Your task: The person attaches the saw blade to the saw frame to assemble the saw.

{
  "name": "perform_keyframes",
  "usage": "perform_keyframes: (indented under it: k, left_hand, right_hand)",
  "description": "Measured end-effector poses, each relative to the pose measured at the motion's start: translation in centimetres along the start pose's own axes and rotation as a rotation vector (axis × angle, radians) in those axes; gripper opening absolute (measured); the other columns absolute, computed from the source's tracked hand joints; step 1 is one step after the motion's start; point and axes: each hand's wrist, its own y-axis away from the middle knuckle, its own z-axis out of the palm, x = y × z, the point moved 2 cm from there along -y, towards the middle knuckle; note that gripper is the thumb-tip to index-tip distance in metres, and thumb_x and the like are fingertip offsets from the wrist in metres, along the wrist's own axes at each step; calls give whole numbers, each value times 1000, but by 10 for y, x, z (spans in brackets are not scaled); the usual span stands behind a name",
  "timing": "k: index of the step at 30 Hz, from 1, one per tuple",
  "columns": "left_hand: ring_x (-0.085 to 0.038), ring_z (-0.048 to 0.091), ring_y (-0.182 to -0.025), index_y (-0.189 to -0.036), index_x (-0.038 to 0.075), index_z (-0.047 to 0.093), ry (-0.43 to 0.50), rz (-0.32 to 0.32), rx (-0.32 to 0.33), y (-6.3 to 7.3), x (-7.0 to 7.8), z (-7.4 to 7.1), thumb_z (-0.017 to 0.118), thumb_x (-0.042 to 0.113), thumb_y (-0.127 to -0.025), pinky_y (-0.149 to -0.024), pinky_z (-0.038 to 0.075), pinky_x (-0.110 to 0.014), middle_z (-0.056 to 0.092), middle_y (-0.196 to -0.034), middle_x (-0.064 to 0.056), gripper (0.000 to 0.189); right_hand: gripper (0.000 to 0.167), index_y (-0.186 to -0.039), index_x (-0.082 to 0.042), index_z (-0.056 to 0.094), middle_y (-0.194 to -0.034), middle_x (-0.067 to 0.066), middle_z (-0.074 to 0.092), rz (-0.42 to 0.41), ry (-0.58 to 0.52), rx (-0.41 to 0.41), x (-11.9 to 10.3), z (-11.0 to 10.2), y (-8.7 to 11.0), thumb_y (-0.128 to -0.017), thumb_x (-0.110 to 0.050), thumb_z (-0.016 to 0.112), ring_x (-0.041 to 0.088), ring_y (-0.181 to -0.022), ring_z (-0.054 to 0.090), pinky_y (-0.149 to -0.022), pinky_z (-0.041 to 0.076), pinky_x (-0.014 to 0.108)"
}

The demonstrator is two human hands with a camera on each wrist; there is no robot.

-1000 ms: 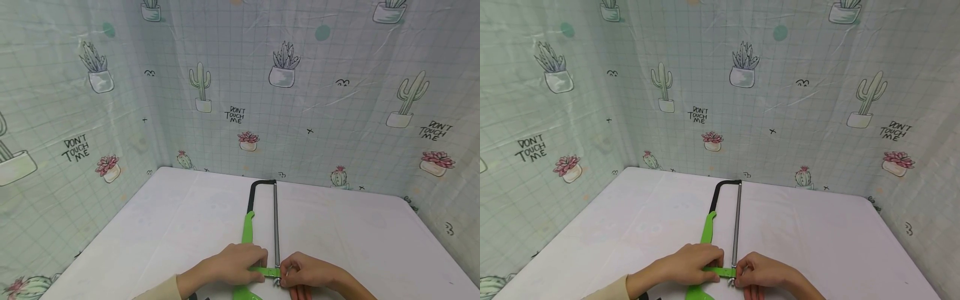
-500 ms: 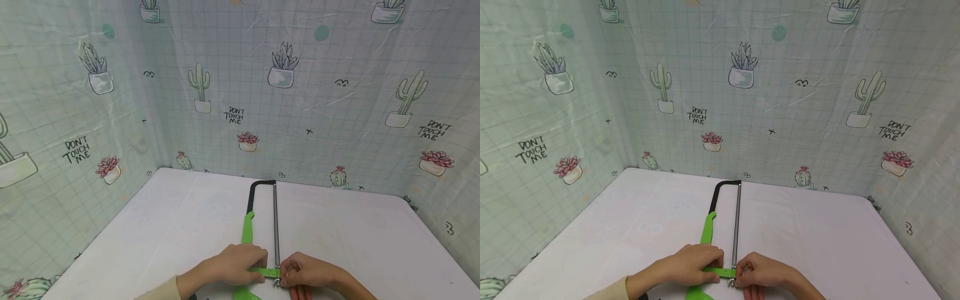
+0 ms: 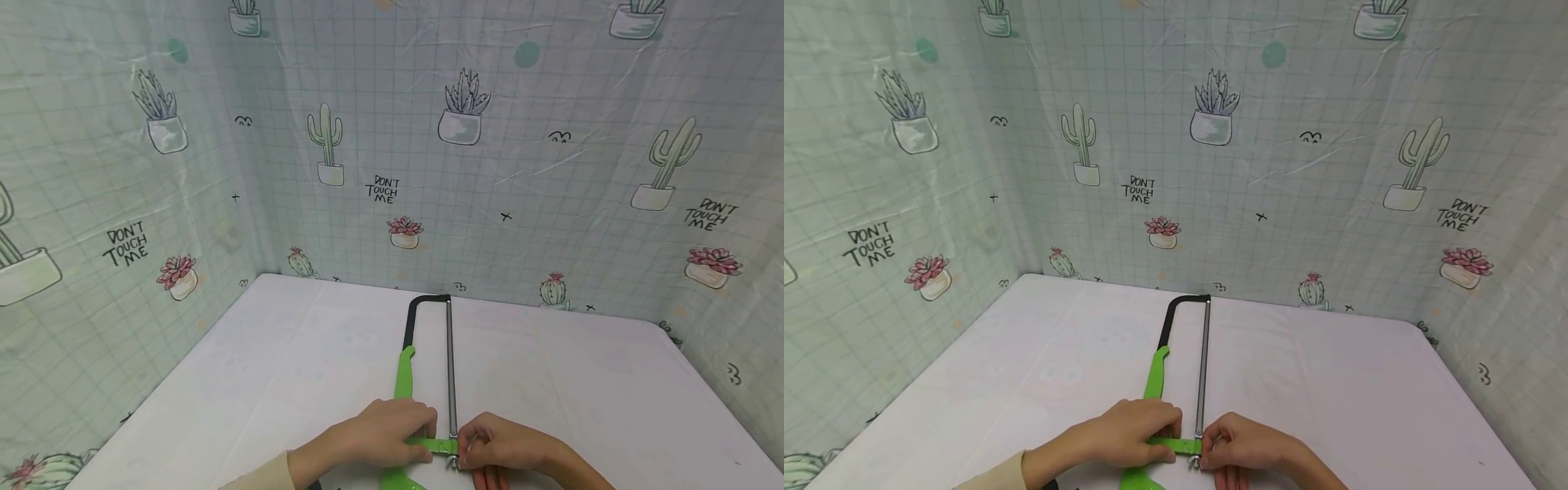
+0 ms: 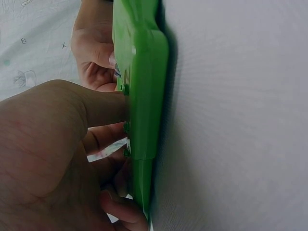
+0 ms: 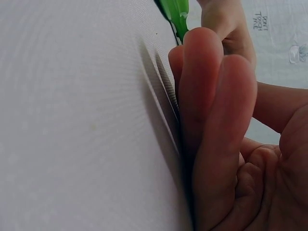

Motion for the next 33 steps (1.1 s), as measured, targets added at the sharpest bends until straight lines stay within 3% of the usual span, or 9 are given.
perform_keyframes:
  k: [7,17,33]
  left_hand:
    - [3,47,-77,-96,34,61,8,-4,1,-1,-1,1,74,41,-92,-63,39,-22,50,-82,21,15]
    - [3,47,-75,-97,33,62,-5,9,3,0,-1,0,74,42,-92,-61,39,-21,51,-81,20,15]
    - [3,47,-74,-97,33,62,6,7,-3,-2,-1,0,73,42,-93,-60,39,-21,50,-81,20,15]
  right_hand:
    - [19,-99,4,67,-85,56,47,2,-4,1,1,0,0,-99,-12,58,-3,-48,58,-46,45,14]
    - [14,-98,-3,67,-86,58,46,9,-16,-8,0,-1,0,-100,-14,59,-3,-49,59,-46,46,14]
    - [14,-98,-4,67,-86,58,47,15,-6,5,1,-1,-1,-100,-15,59,-3,-48,59,-46,46,14]
